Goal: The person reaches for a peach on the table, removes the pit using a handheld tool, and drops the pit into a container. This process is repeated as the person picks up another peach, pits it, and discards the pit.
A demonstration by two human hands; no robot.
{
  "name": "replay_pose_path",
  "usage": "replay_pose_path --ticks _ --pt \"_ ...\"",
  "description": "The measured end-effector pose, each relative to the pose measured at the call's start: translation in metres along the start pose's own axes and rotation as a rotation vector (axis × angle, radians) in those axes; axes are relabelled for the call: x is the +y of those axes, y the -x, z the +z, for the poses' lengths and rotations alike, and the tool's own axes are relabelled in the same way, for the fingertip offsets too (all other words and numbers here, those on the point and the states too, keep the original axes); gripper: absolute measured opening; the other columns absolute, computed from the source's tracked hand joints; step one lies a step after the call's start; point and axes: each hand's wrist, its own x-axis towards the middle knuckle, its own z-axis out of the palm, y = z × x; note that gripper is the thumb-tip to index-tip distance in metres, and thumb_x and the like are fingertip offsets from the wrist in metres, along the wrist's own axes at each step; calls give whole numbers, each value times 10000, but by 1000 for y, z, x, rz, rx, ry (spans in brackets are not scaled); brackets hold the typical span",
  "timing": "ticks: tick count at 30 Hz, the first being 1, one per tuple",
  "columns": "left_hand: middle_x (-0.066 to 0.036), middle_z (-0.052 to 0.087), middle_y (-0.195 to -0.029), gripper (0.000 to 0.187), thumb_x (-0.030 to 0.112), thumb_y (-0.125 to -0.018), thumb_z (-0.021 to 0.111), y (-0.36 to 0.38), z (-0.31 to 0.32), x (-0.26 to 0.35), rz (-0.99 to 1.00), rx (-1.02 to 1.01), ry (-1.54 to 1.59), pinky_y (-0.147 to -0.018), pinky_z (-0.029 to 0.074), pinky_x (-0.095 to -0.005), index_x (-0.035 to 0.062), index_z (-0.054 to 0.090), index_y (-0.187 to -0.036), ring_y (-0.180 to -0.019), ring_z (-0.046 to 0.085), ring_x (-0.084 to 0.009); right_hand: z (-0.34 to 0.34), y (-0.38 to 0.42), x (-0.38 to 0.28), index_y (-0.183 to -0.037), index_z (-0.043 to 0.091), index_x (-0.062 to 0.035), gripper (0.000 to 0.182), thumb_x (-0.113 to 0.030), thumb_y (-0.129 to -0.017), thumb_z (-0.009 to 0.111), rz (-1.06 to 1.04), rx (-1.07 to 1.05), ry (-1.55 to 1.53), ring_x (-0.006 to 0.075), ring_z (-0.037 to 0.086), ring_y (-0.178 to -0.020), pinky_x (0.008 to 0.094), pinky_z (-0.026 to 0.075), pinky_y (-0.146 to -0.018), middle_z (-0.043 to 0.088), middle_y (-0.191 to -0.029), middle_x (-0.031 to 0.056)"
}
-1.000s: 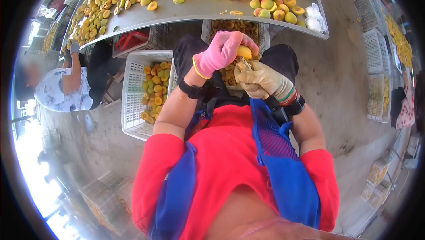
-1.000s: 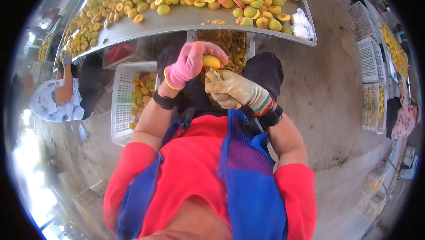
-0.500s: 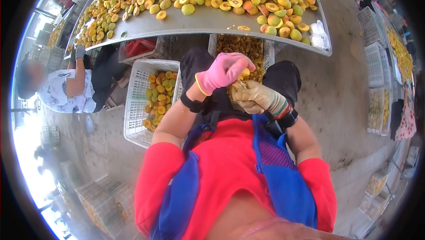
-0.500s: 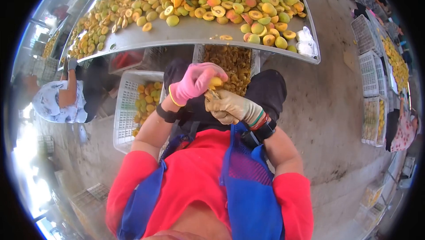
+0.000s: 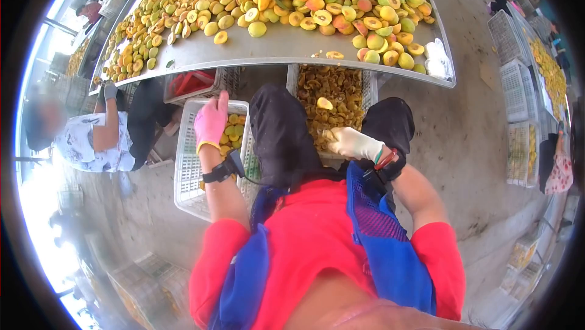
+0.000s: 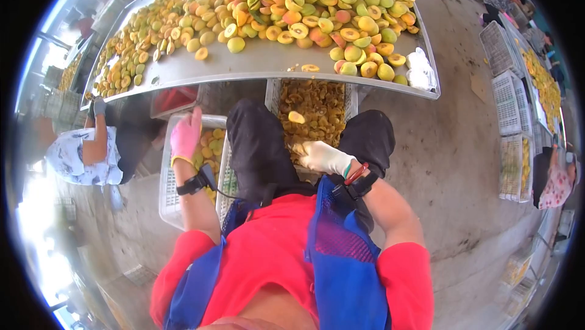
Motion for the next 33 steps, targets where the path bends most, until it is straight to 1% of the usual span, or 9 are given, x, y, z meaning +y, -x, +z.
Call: replay_pose_path --ticks 2,4,6,9,11,17,22,28,33 --pt "-192 706 -1117 578 545 -984 492 -4 -3 -20 -102 -259 -291 -972 467 -461 35 670 -1191 -1074 635 -412 -9 -4 1 -1074 583 -32 256 -219 -903 611 -120 157 182 369 656 -690 463 500 -620 661 -781 202" --pt "-192 657 -1230 584 540 -984 497 -25 30 -72 133 -52 -215 -976 469 -457 38 634 -1249 -1141 608 -391 -24 -4 -16 -1060 580 -38 257 -236 -901 615 -203 288 207 468 641 -787 511 505 -689 659 -848 267" --pt "-203 561 -1375 557 472 -986 541 -16 11 -18 75 9 13 -1005 458 -443 41 568 -1338 -1236 552 -372 -44 -21 -19 -1028 568 -46 238 -250 -914 614 -281 515 191 446 651 -819 511 509 -704 663 -857 250" --pt "-207 584 -1334 512 396 -980 586 -44 27 10 215 108 369 -1013 456 -434 30 560 -1338 -1226 553 -382 -88 -46 -34 -1029 557 -70 227 -270 -933 605 -329 761 342 432 651 -862 513 508 -739 659 -889 237" --pt "-212 584 -1328 501 345 -970 612 -74 41 29 306 116 376 -1011 459 -419 24 543 -1349 -1213 557 -390 -123 -73 -32 -1067 575 -110 229 -279 -921 624 -157 788 487 402 657 -897 492 532 -758 670 -940 202" --pt "-207 592 -1311 502 337 -941 641 -152 82 104 625 162 327 -1000 467 -441 40 555 -1337 -1217 557 -388 -180 -148 19 -1011 643 -177 173 -285 -876 658 -379 1103 720 387 674 -788 495 545 -698 695 -907 110" --pt "-189 520 -1417 560 460 -910 641 -227 98 152 641 161 201 -1044 431 -495 166 555 -1379 -1315 491 -377 -178 -164 34 -979 636 -176 219 -249 -788 712 -336 1100 802 324 674 -779 474 523 -656 688 -851 76" --pt "-175 424 -1511 713 512 -912 620 -329 125 211 652 85 -7 -1145 290 -539 136 432 -1487 -1434 343 -366 -177 -163 27 -876 567 -144 197 -240 -778 708 -247 1109 826 321 655 -739 475 511 -632 655 -797 73" --pt "-150 432 -1519 940 639 -803 674 -392 151 242 563 -40 -235 -1121 314 -532 186 330 -1552 -1424 362 -362 -181 -160 19 -870 558 -139 200 -233 -773 707 -215 1081 836 319 650 -728 472 507 -624 643 -782 72"
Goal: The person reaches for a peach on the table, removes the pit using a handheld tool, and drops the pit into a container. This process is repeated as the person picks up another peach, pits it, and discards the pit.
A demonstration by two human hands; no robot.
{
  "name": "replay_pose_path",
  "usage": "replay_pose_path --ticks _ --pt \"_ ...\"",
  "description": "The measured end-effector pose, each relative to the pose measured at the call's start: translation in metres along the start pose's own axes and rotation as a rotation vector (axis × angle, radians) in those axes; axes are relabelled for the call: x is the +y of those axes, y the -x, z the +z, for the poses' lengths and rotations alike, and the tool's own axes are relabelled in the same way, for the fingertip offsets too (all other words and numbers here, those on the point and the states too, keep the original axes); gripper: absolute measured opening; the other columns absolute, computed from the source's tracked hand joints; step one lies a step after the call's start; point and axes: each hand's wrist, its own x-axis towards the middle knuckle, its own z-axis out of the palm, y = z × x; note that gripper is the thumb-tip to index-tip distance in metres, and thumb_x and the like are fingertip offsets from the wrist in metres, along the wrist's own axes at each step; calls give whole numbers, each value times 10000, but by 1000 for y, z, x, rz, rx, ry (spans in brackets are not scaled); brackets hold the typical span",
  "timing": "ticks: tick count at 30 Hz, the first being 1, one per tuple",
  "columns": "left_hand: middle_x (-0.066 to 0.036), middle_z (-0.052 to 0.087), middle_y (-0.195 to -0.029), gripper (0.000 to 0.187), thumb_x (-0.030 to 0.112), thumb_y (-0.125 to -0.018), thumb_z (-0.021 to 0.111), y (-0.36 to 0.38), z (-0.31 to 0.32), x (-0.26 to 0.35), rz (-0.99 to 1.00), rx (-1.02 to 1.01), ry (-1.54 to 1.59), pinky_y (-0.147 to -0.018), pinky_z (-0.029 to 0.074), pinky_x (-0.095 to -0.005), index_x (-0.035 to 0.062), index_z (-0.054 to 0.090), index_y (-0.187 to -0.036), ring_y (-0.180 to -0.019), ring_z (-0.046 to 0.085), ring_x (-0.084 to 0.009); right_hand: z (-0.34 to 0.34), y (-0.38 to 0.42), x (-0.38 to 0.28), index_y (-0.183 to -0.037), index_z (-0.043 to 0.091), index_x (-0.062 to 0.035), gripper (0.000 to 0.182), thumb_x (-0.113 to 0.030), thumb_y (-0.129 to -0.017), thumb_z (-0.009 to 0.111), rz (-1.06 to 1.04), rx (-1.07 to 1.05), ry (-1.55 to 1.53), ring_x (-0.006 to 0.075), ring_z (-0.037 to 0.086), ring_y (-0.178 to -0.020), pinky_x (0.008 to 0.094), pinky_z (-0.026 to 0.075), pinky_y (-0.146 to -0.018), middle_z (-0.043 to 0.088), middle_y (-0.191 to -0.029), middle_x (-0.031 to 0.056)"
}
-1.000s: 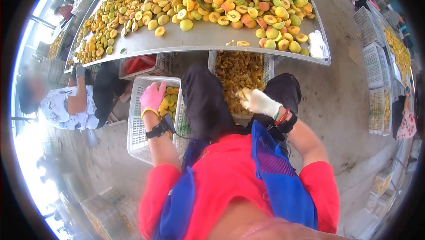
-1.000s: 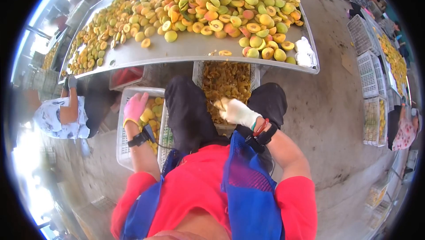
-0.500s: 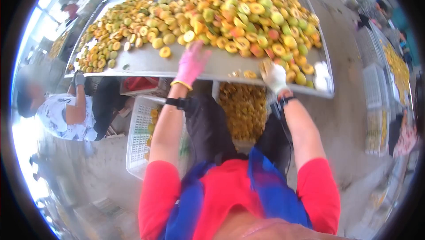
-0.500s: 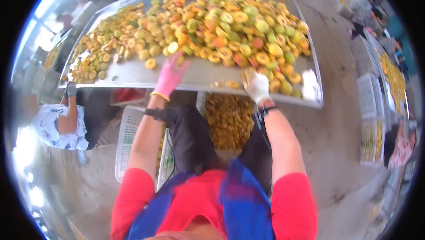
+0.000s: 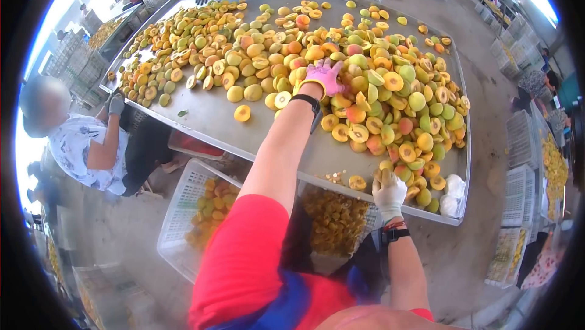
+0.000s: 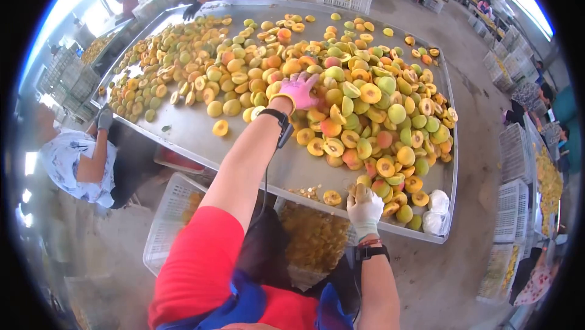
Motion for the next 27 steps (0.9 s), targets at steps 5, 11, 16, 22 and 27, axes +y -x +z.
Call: replay_pose_path --ticks 5,11,16,22,27 --pt "-125 580 -1377 877 637 -750 695 -5 -30 8 53 -187 -70 -1049 352 -556 244 438 -1490 -1336 457 -354 4 -1 -1 -888 559 -132 212 -239 -775 703 9 -34 17 321 653 -737 474 508 -639 649 -792 81" --pt "-118 614 -1282 710 668 -786 610 27 -22 7 32 -270 -37 -996 410 -529 236 577 -1349 -1245 532 -332 0 -1 -4 -921 565 -124 228 -271 -799 689 37 -95 54 336 668 -789 490 512 -687 670 -835 91" --pt "-112 614 -1291 589 609 -807 600 89 15 19 158 -223 -96 -995 383 -541 216 656 -1242 -1217 542 -306 5 1 -5 -925 568 -122 225 -265 -803 691 50 -59 38 344 671 -812 491 514 -691 674 -849 100" --pt "-98 671 -1167 539 487 -826 624 135 15 55 87 -229 -137 -932 371 -478 132 643 -1231 -1146 572 -267 4 3 -5 -923 566 -120 234 -260 -795 702 47 -24 22 360 668 -793 502 520 -675 677 -847 107" --pt "-98 632 -1117 687 467 -807 690 173 18 61 247 -63 -159 -1008 356 -480 73 531 -1346 -1130 552 -287 -1 3 -3 -928 572 -133 220 -268 -805 694 47 -8 11 372 669 -792 509 526 -681 679 -844 109"
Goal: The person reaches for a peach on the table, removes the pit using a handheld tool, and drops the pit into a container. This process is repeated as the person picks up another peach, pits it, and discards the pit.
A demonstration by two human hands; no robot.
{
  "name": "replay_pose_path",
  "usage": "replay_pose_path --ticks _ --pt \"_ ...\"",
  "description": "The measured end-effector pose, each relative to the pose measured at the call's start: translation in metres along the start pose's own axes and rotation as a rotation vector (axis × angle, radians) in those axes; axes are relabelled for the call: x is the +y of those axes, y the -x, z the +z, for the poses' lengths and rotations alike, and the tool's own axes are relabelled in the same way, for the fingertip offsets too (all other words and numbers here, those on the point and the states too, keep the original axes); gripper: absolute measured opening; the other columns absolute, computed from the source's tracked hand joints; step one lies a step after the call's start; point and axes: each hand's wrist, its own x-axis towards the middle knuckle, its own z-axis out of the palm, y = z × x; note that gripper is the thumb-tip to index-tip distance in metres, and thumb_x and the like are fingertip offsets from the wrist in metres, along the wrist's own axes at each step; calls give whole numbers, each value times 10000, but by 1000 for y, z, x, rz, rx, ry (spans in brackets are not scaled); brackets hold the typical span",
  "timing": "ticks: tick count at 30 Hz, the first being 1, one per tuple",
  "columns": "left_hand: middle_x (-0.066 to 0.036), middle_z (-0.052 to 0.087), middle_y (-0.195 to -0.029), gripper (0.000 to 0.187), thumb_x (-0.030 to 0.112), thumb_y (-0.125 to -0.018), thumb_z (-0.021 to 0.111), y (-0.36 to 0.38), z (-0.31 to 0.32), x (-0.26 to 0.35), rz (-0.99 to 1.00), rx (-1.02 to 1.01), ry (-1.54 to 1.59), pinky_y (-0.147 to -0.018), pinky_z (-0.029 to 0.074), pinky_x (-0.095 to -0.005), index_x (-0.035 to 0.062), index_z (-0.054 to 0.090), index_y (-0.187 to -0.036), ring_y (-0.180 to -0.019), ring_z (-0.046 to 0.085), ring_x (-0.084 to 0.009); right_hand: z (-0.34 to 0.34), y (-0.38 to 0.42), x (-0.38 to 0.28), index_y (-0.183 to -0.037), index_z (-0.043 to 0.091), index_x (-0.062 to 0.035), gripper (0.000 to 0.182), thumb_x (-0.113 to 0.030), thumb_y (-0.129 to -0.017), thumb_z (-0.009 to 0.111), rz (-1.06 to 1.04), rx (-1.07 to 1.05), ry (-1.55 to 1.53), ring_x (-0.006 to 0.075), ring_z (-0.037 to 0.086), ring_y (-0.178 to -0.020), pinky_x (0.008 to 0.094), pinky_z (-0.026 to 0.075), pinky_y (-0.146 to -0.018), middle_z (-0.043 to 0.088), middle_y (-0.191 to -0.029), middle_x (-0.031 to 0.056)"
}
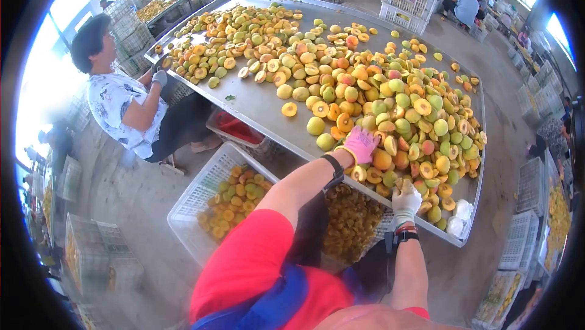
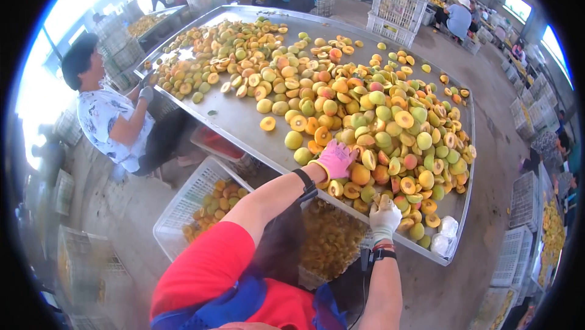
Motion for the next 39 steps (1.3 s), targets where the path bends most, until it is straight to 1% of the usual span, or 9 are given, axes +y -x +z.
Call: replay_pose_path --ticks 4,7,17,18,21,24,29,32,39 --pt "-99 586 -1143 544 292 -824 685 18 17 5 191 365 -52 -992 380 -486 93 535 -1308 -1134 551 -292 2 0 0 -928 574 -134 213 -274 -812 685 7 4 -16 377 667 -792 511 527 -684 682 -856 117" --pt "-109 576 -1119 521 280 -799 702 24 37 25 13 258 -116 -979 408 -478 114 551 -1268 -1129 554 -295 4 2 0 -936 577 -131 213 -276 -817 678 4 22 -25 378 668 -799 512 528 -691 684 -865 124" --pt "-145 525 -1265 599 189 -793 783 126 -45 40 -402 308 952 -960 478 -408 86 517 -1319 -1193 544 -305 -37 -3 -9 -1039 592 -102 248 -288 -892 664 -49 188 -237 401 665 -810 509 520 -701 695 -887 181" --pt "-138 568 -1253 592 145 -828 776 130 -29 37 -399 225 1631 -857 544 -405 48 492 -1339 -1084 628 -274 -59 -10 -23 -1056 602 -96 259 -285 -893 672 -95 166 -263 404 662 -772 501 521 -672 697 -867 182" --pt "-73 623 -1204 601 105 -879 747 173 -60 58 -436 126 2306 -765 562 -298 64 439 -1394 -1032 659 -190 -151 -16 -83 -1081 628 -89 266 -277 -900 684 -258 45 -451 398 664 -695 473 526 -602 702 -820 171" --pt "-71 643 -1134 488 144 -904 728 196 -58 71 -293 -42 2365 -767 565 -291 84 498 -1331 -990 668 -188 -279 8 -165 -1073 635 -96 217 -237 -911 670 -391 -171 -653 352 690 -713 435 541 -604 713 -850 142" --pt "-111 661 -1108 433 176 -911 709 221 -65 99 -250 -104 2294 -711 559 -286 67 517 -1284 -922 677 -206 -398 57 -239 -1060 685 -167 269 -149 -794 650 -997 3 -686 270 678 -647 376 535 -547 682 -794 46" --pt "-139 666 -1133 435 199 -916 701 230 -90 106 -273 -82 2204 -683 558 -287 50 513 -1279 -909 687 -226 -432 98 -262 -835 693 -79 148 -165 -715 695 -984 -3 -674 291 619 -601 369 470 -462 588 -665 90" --pt "-170 667 -1138 479 210 -881 735 245 -105 111 -277 -47 2185 -666 572 -312 27 506 -1259 -878 691 -246 -452 158 -265 -876 669 -75 200 -218 -741 707 -809 195 -338 246 566 -579 363 420 -482 542 -676 66"
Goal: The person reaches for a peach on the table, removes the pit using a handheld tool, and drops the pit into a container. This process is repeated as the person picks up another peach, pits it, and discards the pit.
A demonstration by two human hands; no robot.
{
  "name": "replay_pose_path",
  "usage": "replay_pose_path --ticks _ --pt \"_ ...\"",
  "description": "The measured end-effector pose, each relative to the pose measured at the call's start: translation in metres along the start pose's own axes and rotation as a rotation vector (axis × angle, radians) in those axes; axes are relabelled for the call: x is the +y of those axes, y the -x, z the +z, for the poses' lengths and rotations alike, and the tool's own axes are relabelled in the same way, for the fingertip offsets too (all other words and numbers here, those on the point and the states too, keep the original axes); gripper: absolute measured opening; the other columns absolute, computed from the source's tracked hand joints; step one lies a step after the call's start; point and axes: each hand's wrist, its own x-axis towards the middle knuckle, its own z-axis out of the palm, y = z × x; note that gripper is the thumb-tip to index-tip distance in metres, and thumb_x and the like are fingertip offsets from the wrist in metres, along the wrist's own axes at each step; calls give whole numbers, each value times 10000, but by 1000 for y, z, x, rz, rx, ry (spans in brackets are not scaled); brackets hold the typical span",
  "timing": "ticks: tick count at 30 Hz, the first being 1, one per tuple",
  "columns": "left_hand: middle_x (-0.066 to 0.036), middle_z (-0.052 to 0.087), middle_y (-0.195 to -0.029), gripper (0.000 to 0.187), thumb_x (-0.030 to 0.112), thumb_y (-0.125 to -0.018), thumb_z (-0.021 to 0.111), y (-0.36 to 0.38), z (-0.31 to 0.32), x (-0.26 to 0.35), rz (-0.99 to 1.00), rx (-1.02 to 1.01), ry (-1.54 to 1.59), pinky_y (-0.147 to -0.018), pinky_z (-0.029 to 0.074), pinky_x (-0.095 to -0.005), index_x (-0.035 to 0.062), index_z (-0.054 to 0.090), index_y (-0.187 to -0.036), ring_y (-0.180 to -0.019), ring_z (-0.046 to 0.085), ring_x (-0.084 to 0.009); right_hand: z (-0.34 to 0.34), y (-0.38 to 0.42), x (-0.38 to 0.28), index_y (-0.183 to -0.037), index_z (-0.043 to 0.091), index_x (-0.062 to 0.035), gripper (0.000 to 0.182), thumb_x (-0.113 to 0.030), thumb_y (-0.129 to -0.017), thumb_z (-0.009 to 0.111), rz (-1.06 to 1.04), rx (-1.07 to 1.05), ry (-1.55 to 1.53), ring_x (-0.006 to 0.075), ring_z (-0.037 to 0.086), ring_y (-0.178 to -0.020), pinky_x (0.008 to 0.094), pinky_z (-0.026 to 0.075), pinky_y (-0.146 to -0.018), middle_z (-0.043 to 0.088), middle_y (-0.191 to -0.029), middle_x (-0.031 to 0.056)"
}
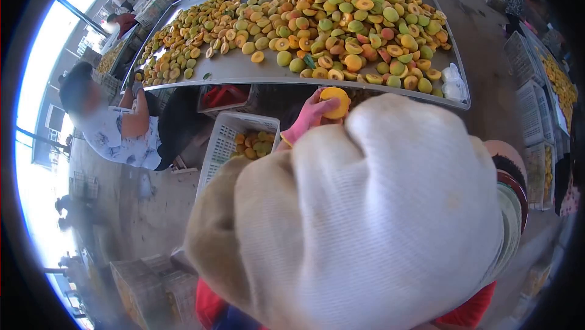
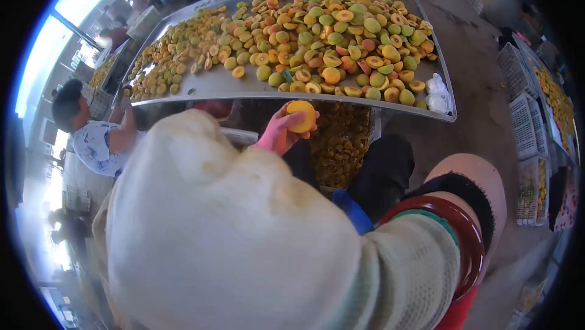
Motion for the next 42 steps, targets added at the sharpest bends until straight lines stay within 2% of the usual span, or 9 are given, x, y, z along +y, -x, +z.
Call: replay_pose_path --ticks 4,9,12,14,18,22,29,35,42 --pt "-165 656 -1139 504 214 -878 739 3 -2 2 24 38 -42 -668 565 -312 21 494 -1273 -873 681 -236 -9 20 -1 -900 656 -74 234 -249 -757 714 191 8 405 220 536 -567 359 391 -493 516 -682 52" --pt "-116 652 -1120 434 253 -952 668 2 -7 1 65 45 16 -719 578 -322 54 476 -1286 -931 677 -220 -21 44 47 -898 634 -79 293 -295 -748 765 17 -174 302 235 546 -635 377 406 -557 525 -739 48" --pt "-102 647 -1089 411 282 -981 613 13 3 14 144 36 9 -725 568 -309 44 494 -1294 -921 669 -200 3 49 94 -919 627 -83 298 -195 -713 811 83 116 -26 310 600 -715 396 466 -626 607 -818 80" --pt "-104 649 -1083 404 286 -983 605 12 -3 17 112 31 -48 -715 564 -304 36 509 -1286 -907 670 -196 11 57 121 -858 608 -70 232 -156 -783 810 121 292 7 212 636 -673 360 509 -592 631 -813 55" --pt "-130 656 -1119 402 313 -996 601 9 -9 19 135 -13 -81 -694 548 -295 7 542 -1251 -891 663 -194 12 85 129 -920 636 -67 190 -107 -793 771 414 546 -747 181 573 -572 315 476 -574 620 -755 61" --pt "-132 661 -1113 398 325 -995 604 6 -12 14 110 32 -80 -691 547 -300 26 553 -1254 -879 665 -201 -21 96 106 -994 613 -88 165 -190 -873 661 190 770 -1015 181 587 -714 310 495 -604 631 -996 109" --pt "-135 673 -1105 394 322 -998 606 -1 -17 1 112 25 -98 -693 566 -302 30 551 -1256 -893 679 -208 -51 109 87 -964 611 -82 155 -192 -868 663 -89 838 -993 186 588 -725 317 496 -628 625 -963 99" --pt "-75 652 -1055 402 317 -975 649 5 -14 5 79 54 -61 -700 575 -306 47 552 -1257 -872 667 -155 -72 119 73 -938 609 -76 150 -194 -863 664 -301 847 -806 190 589 -734 324 497 -648 620 -934 91" --pt "-129 665 -1105 426 340 -1001 590 2 -18 2 87 61 -107 -695 553 -305 22 547 -1282 -894 672 -213 -103 126 51 -907 607 -69 149 -196 -858 666 -456 857 -512 195 590 -746 332 498 -672 614 -900 81"
